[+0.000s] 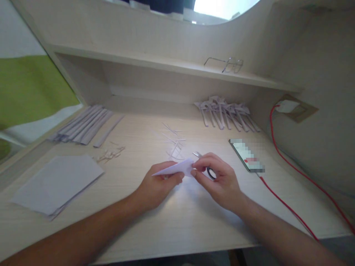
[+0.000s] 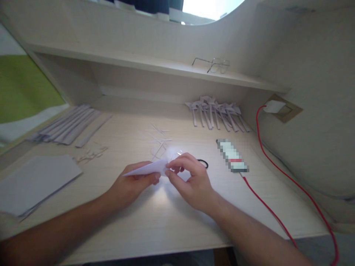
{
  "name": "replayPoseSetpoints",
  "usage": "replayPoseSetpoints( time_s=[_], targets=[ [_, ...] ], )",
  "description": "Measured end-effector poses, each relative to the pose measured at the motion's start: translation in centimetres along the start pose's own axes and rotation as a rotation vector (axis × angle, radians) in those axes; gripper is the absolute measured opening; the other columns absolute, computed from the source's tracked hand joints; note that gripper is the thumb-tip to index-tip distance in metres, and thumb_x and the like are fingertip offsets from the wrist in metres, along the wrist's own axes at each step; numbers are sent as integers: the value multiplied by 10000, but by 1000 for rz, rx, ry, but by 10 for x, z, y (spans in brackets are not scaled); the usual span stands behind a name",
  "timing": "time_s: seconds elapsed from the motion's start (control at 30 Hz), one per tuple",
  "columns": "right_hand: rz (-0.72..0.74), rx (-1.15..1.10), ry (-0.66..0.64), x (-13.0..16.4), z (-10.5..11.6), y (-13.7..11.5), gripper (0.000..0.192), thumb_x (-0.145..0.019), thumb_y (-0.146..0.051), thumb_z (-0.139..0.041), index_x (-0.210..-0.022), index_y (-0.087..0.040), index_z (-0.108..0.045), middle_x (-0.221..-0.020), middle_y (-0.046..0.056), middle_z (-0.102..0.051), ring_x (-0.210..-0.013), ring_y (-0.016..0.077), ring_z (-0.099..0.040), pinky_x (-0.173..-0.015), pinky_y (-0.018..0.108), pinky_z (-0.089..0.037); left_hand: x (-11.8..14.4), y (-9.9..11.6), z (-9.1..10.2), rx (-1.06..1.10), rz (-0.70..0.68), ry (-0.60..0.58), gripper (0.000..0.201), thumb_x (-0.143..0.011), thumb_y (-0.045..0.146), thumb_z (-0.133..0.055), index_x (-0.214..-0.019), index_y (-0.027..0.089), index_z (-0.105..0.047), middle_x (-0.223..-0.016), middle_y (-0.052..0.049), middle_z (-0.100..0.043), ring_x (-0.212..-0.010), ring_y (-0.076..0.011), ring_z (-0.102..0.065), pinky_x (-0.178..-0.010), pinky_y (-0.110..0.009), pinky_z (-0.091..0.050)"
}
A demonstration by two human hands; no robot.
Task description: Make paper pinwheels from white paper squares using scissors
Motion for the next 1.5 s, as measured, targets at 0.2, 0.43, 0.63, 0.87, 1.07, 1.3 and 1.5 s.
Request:
replayPoseSetpoints(
  time_s=[0.2, 0.43, 0.63, 0.87, 1.07, 1.3, 1.5],
  targets=[
    [-95, -144, 24, 6, -3, 13, 234, -902, -177, -704, -1116, -244, -635, -827, -12, -607, -743, 149, -593, -693, 303, -489, -1, 1, -2, 28, 34, 2, 97, -808, 188, -680, -873, 151, -741, -787, -9, -695, -738, -154, -593, -689, -267, -446],
    [-4, 3, -38, 5, -5, 5, 111, -899, -172, -704, -996, -220, -683, -817, -6, -633, -739, 143, -586, -697, 297, -463, -2, 3, -3, 37, -28, -14, 87, -836, 187, -672, -887, 164, -740, -825, -14, -711, -790, -162, -618, -745, -281, -464],
    [96, 150, -167, 3, -13, 3, 188, -896, -110, -645, -989, -224, -763, -788, 10, -610, -736, 152, -566, -676, 295, -417, 1, 6, -7, 30, -83, -110, 280, -817, 213, -727, -1096, 197, -721, -1038, -43, -725, -928, -191, -655, -853, -305, -500],
    [226, 318, -228, 4, -15, 2, 252, -834, -70, -547, -959, -154, -750, -842, 68, -642, -750, 190, -581, -664, 319, -427, 5, 2, 1, -19, 65, -147, 497, -857, 443, -709, -1303, 246, -610, -1240, -69, -702, -1113, -262, -648, -905, -340, -495],
    [323, 486, -205, 9, -19, -2, 281, -903, -113, -521, -1042, -150, -763, -807, 79, -632, -722, 203, -562, -632, 338, -395, -4, 0, 14, -24, 131, 15, 284, -824, 358, -737, -1062, 206, -710, -972, -30, -768, -888, -217, -697, -741, -282, -508],
    [261, 305, -213, 6, -14, -12, 143, -873, -295, -681, -874, -169, -750, -734, 34, -589, -691, 181, -546, -639, 327, -399, -4, 7, 30, -116, 55, 145, 207, -848, 346, -715, -992, 206, -761, -908, -21, -769, -802, -204, -673, -709, -286, -496],
    [-25, 234, 82, -5, 17, 10, 223, -816, -321, -794, -851, -196, -613, -824, 11, -583, -740, 160, -529, -664, 294, -415, 0, 10, 18, -151, -3, 88, 199, -869, 330, -697, -1003, 205, -773, -918, -23, -766, -818, -203, -678, -717, -279, -501]
  ],
)
Point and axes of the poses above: each hand's wrist, its own x-axis away from the middle knuckle, its own z-axis out of the back of the hand, y = z × x, the point moved 8 cm from there along -x, towards the middle knuckle
